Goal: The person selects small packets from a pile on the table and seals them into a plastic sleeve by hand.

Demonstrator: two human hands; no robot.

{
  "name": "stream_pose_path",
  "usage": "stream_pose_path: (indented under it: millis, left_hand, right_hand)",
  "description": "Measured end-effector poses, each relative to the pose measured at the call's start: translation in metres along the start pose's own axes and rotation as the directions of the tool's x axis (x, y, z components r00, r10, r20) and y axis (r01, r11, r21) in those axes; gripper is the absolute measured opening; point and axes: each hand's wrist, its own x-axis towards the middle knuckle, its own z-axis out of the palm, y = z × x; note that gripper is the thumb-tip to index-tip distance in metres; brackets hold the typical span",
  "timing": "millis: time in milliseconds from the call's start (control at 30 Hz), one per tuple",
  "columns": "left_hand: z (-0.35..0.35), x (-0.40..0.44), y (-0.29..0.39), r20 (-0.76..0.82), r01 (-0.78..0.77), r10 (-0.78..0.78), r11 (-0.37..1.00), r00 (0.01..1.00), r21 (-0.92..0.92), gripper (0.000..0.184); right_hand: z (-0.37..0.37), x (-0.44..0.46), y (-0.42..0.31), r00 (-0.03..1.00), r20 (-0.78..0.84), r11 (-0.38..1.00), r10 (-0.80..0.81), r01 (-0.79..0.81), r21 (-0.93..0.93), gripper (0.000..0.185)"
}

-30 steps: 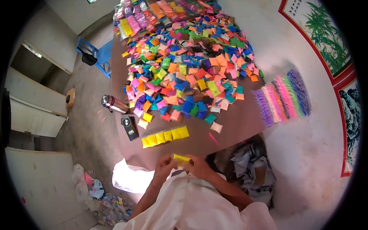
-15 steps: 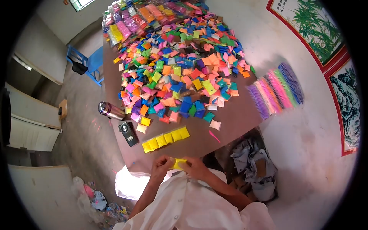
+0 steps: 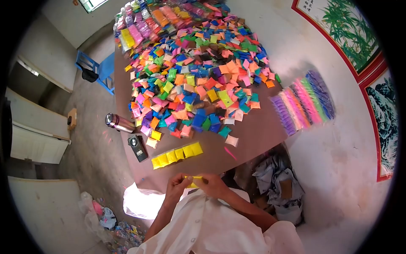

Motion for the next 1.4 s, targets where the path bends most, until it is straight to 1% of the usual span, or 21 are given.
stream_pose_path:
  millis: [33, 100, 167, 300, 400, 500, 533, 567, 600, 633, 733, 867, 933, 967, 1000, 1033, 1100, 1167, 1233, 1333, 1400]
  left_hand:
    - [0.008, 0.000, 0.001, -0.002, -0.001, 0.001, 1.000, 1.000, 0.004, 0.016]
    - [0.025, 0.000, 0.004, -0.051, 0.009, -0.014, 0.996, 0.999, -0.091, 0.019]
    - [0.042, 0.001, 0.005, -0.085, -0.015, 0.008, 0.996, 0.996, -0.086, 0.020]
    - [0.069, 0.002, -0.002, -0.160, -0.075, 0.065, 0.996, 0.985, -0.056, 0.021]
    - [0.088, -0.001, 0.002, -0.222, -0.053, 0.038, 0.997, 0.974, -0.062, 0.022]
    - [0.108, -0.005, 0.015, -0.231, -0.017, -0.009, 0.994, 0.973, -0.108, 0.022]
    - [0.112, -0.004, 0.010, -0.235, -0.017, -0.009, 0.994, 0.972, -0.107, 0.022]
    - [0.116, -0.002, 0.002, -0.247, 0.022, -0.053, 0.991, 0.967, -0.130, 0.022]
    - [0.120, -0.002, -0.004, -0.258, 0.061, -0.099, 0.986, 0.961, -0.153, 0.022]
    - [0.122, -0.003, -0.009, -0.260, 0.063, -0.101, 0.986, 0.960, -0.153, 0.022]
    - [0.129, -0.006, -0.010, -0.233, 0.028, -0.050, 0.995, 0.971, -0.098, 0.022]
    - [0.123, -0.011, -0.003, -0.169, 0.074, -0.071, 0.997, 0.983, 0.007, 0.023]
    - [0.113, -0.011, -0.007, -0.121, 0.092, -0.085, 0.994, 0.989, 0.057, 0.026]
    - [0.108, -0.008, -0.010, -0.098, 0.093, -0.082, 0.989, 0.992, 0.113, 0.028]
    - [0.103, -0.007, -0.011, -0.076, 0.090, -0.078, 0.982, 0.994, 0.169, 0.029]
    - [0.101, -0.007, -0.012, -0.071, 0.085, -0.074, 0.982, 0.995, 0.170, 0.029]
    - [0.098, -0.008, 0.002, -0.127, 0.094, -0.107, 0.990, 0.986, -0.105, 0.018]
    - [0.085, -0.010, 0.005, -0.103, 0.094, -0.104, 0.991, 0.989, -0.095, 0.017]
    - [0.069, -0.010, 0.002, -0.088, 0.096, -0.104, 0.991, 0.991, -0.096, 0.018]
    - [0.035, -0.011, 0.002, -0.055, 0.086, -0.092, 0.992, 0.994, -0.096, 0.017]
    - [0.018, -0.015, 0.014, -0.007, 0.082, -0.084, 0.982, 0.996, -0.167, 0.018]
  right_hand:
    - [-0.007, -0.002, 0.002, 1.000, -0.016, 1.000, 0.005, -0.004, 0.015, 0.026]
    - [-0.023, -0.004, 0.007, 1.000, -0.025, 1.000, 0.004, -0.004, 0.012, 0.025]
    - [-0.039, -0.006, 0.014, 0.999, -0.032, 1.000, 0.003, -0.003, 0.011, 0.024]
    - [-0.067, -0.011, 0.027, 0.998, 0.052, 0.999, -0.021, 0.019, 0.037, 0.024]
    - [-0.084, -0.017, 0.026, 0.995, 0.102, 0.999, -0.003, -0.002, 0.051, 0.026]
    - [-0.097, -0.020, 0.030, 0.994, 0.112, 0.996, 0.014, -0.023, 0.082, 0.028]
    - [-0.100, -0.021, 0.033, 0.994, 0.109, 0.994, 0.012, -0.024, 0.107, 0.028]
    - [-0.103, -0.023, 0.033, 0.994, 0.112, 0.994, 0.012, -0.024, 0.108, 0.028]
    - [-0.105, -0.024, 0.033, 0.997, 0.075, 0.980, 0.020, -0.034, 0.196, 0.028]
    - [-0.106, -0.025, 0.034, 0.999, 0.038, 0.958, 0.032, -0.042, 0.283, 0.028]
    - [-0.115, -0.030, 0.040, 0.991, 0.099, 0.971, 0.090, -0.109, 0.211, 0.029]
    - [-0.117, -0.034, 0.037, 0.993, 0.106, 0.972, 0.061, -0.083, 0.220, 0.027]
    - [-0.117, -0.033, 0.033, 0.986, 0.164, 0.989, 0.026, -0.049, 0.138, 0.022]
    - [-0.114, -0.033, 0.033, 0.987, 0.156, 0.989, 0.029, -0.050, 0.137, 0.022]
    - [-0.110, -0.032, 0.033, 0.988, 0.135, 0.978, 0.070, -0.095, 0.185, 0.021]
    - [-0.105, -0.029, 0.033, 0.987, 0.115, 0.963, 0.110, -0.134, 0.234, 0.020]
    - [-0.089, -0.022, 0.037, 0.994, 0.057, 0.958, 0.088, -0.100, 0.268, 0.018]
    - [-0.071, -0.019, 0.036, 0.997, -0.002, 0.955, 0.073, -0.069, 0.289, 0.017]
    - [-0.044, -0.015, 0.032, 0.989, -0.116, 0.935, 0.086, -0.040, 0.352, 0.018]
    - [-0.018, -0.009, 0.017, 0.982, -0.107, 0.944, 0.153, -0.113, 0.309, 0.019]
    - [-0.005, -0.004, 0.016, 0.986, -0.086, 0.956, 0.142, -0.114, 0.271, 0.020]
